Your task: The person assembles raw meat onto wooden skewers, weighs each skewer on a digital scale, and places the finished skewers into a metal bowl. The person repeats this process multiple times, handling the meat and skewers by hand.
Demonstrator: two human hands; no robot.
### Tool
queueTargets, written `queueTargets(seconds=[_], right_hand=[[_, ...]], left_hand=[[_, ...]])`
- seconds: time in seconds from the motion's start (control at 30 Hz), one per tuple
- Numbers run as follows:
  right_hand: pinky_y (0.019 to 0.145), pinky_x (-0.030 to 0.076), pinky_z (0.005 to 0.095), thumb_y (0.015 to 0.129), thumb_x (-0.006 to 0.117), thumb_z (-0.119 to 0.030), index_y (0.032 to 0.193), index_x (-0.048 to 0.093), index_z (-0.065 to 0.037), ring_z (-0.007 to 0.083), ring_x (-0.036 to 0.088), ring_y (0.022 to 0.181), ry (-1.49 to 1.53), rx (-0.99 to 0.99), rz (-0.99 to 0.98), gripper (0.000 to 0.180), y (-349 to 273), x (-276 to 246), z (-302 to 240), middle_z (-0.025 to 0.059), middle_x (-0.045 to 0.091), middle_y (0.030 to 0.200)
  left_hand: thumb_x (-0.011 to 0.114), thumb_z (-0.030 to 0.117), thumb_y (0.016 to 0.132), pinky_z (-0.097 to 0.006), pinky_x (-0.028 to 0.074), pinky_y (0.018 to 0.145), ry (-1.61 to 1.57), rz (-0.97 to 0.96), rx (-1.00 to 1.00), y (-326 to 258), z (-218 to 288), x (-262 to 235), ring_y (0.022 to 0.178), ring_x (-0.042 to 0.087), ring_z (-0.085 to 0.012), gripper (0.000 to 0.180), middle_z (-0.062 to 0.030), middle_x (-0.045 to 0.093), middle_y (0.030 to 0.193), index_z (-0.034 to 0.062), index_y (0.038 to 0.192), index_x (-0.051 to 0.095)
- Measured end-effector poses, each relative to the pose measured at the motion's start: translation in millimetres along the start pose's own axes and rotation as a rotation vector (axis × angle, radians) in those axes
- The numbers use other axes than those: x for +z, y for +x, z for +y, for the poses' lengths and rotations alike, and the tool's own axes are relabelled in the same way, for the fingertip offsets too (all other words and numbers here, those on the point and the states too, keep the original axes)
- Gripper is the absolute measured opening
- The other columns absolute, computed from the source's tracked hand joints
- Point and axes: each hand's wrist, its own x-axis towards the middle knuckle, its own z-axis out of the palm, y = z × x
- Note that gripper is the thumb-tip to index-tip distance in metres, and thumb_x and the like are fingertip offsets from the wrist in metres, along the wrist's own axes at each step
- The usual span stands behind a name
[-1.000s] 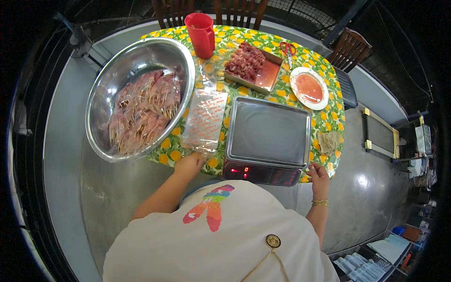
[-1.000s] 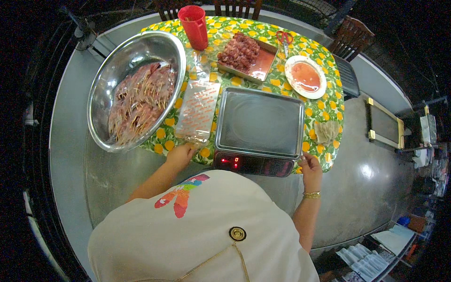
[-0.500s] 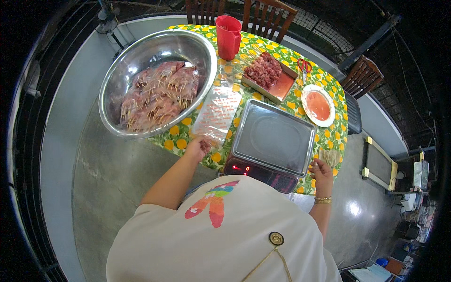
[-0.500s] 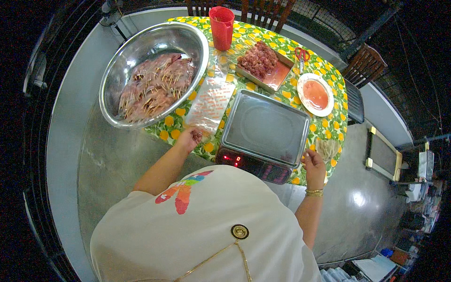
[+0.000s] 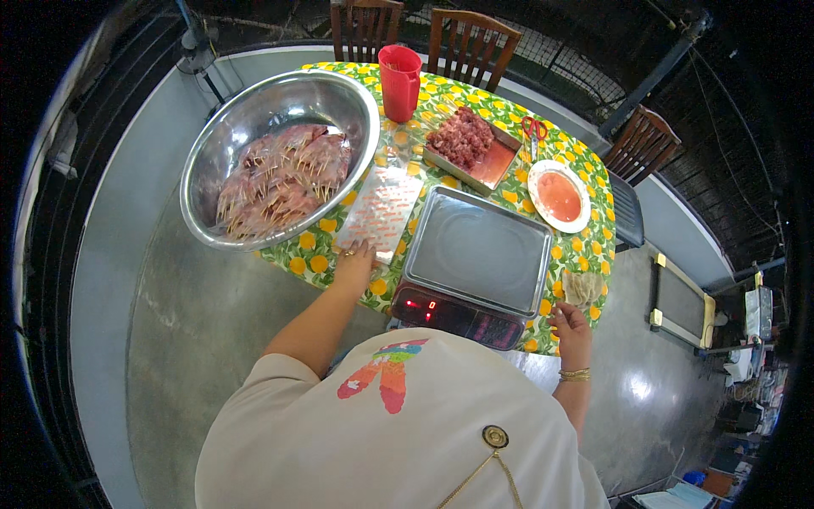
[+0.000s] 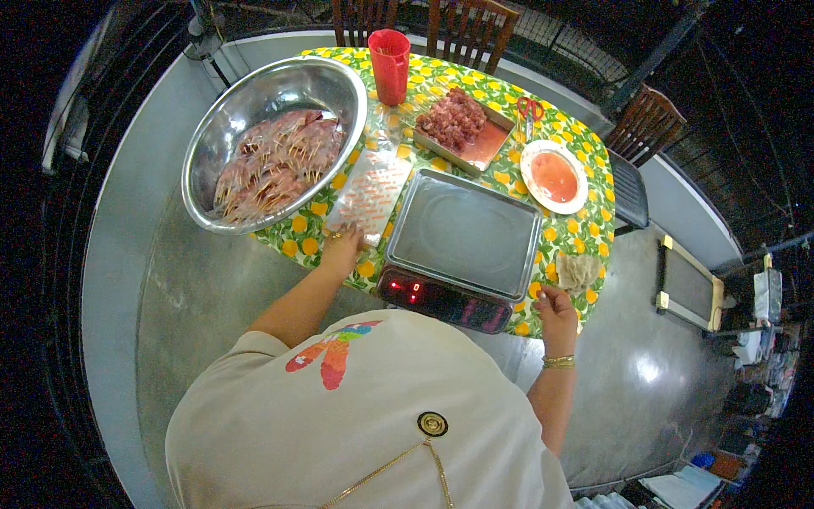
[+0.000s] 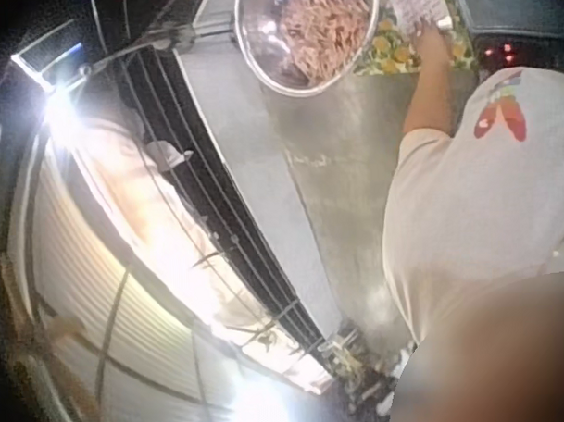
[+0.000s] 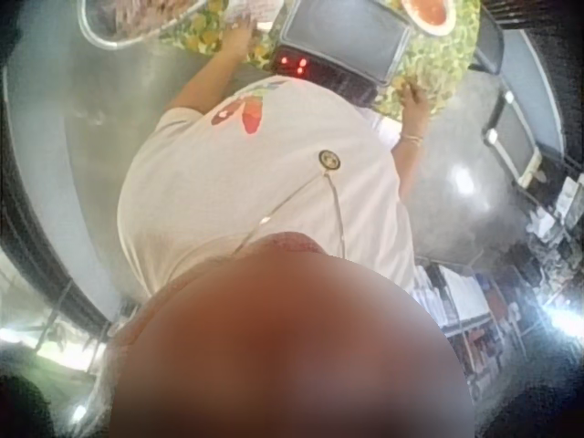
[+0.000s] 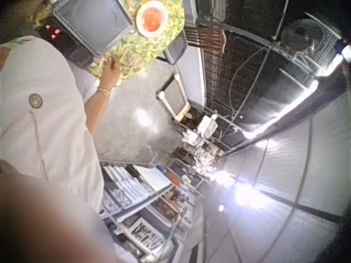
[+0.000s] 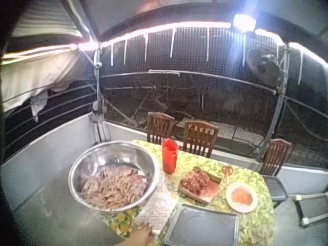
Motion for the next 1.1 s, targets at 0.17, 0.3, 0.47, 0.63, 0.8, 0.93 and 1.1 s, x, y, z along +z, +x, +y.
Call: queueTargets(seconds=[0.17, 0.3, 0.47, 0.63, 0.8, 0.93, 1.1], right_hand=[[0.081, 0.054, 0.0265, 0.099, 0.063, -0.009, 0.12, 0.067, -0.001, 0.0123, 0.067, 0.09, 0.102, -0.056, -0.009, 0.023, -3, 5, -19, 0.0047, 0.07, 0.105], [0.083, 0.054, 0.0265, 0.099, 0.064, -0.008, 0.121, 0.067, -0.001, 0.0114, 0.067, 0.09, 0.047, -0.074, -0.04, 0.024, 2, 14, -37, 0.0041, 0.07, 0.104], [0.083, 0.054, 0.0257, 0.098, 0.065, -0.008, 0.12, 0.067, 0.001, 0.0099, 0.066, 0.09, 0.178, -0.193, -0.173, 0.024, 11, 33, -43, 0.0032, 0.071, 0.104], [0.08, 0.053, 0.0257, 0.1, 0.063, -0.009, 0.123, 0.065, 0.0, 0.0118, 0.067, 0.09, 0.061, -0.183, -0.222, 0.025, 14, 39, -42, 0.0067, 0.071, 0.108], [0.082, 0.054, 0.0269, 0.1, 0.064, -0.009, 0.123, 0.065, 0.001, 0.0128, 0.068, 0.092, 0.032, -0.166, -0.24, 0.026, 10, 38, -41, 0.0074, 0.072, 0.108], [0.083, 0.054, 0.0264, 0.099, 0.065, -0.008, 0.121, 0.067, 0.001, 0.011, 0.066, 0.09, 0.06, -0.153, -0.229, 0.024, 4, 37, -39, 0.0046, 0.071, 0.104], [0.084, 0.054, 0.0264, 0.098, 0.065, -0.007, 0.12, 0.067, 0.002, 0.0106, 0.066, 0.092, 0.064, -0.136, -0.214, 0.023, 1, 31, -40, 0.0036, 0.071, 0.103]], left_hand=[[0.064, 0.009, 0.084, -0.045, 0.052, 0.096, -0.162, -0.355, -0.093, -5, -17, -7, 0.12, 0.062, -0.035, 0.039, -0.0116, 0.069, 0.121, 0.0113, 0.123, 0.066], [0.057, 0.016, 0.091, -0.054, 0.048, 0.099, -0.181, -0.178, -0.056, -26, -20, -13, 0.129, 0.056, -0.0342, 0.04, -0.0126, 0.064, 0.132, 0.0143, 0.131, 0.061], [0.055, 0.021, 0.096, -0.056, 0.034, 0.115, -0.019, 0.021, 0.09, -15, -9, 2, 0.146, 0.038, -0.0334, 0.047, -0.0114, 0.041, 0.158, 0.0147, 0.142, 0.052], [0.056, 0.023, 0.096, -0.056, 0.033, 0.116, 0.073, -0.044, 0.034, 3, -4, 14, 0.146, 0.039, -0.0332, 0.048, -0.0124, 0.043, 0.157, 0.0127, 0.143, 0.051], [0.055, 0.013, 0.093, -0.053, 0.039, 0.11, 0.003, -0.169, -0.027, 1, -3, 5, 0.131, 0.054, -0.0347, 0.04, -0.0132, 0.059, 0.141, 0.0112, 0.133, 0.059], [0.06, 0.012, 0.089, -0.052, 0.044, 0.103, -0.136, -0.141, -0.028, 4, -5, -4, 0.117, 0.061, -0.0347, 0.027, -0.0134, 0.066, 0.124, 0.0093, 0.115, 0.066], [0.065, 0.013, 0.085, -0.055, 0.044, 0.104, -0.434, 0.194, -0.055, 49, -6, 11, 0.121, 0.06, -0.0332, 0.025, -0.0155, 0.065, 0.125, 0.0086, 0.11, 0.066]])
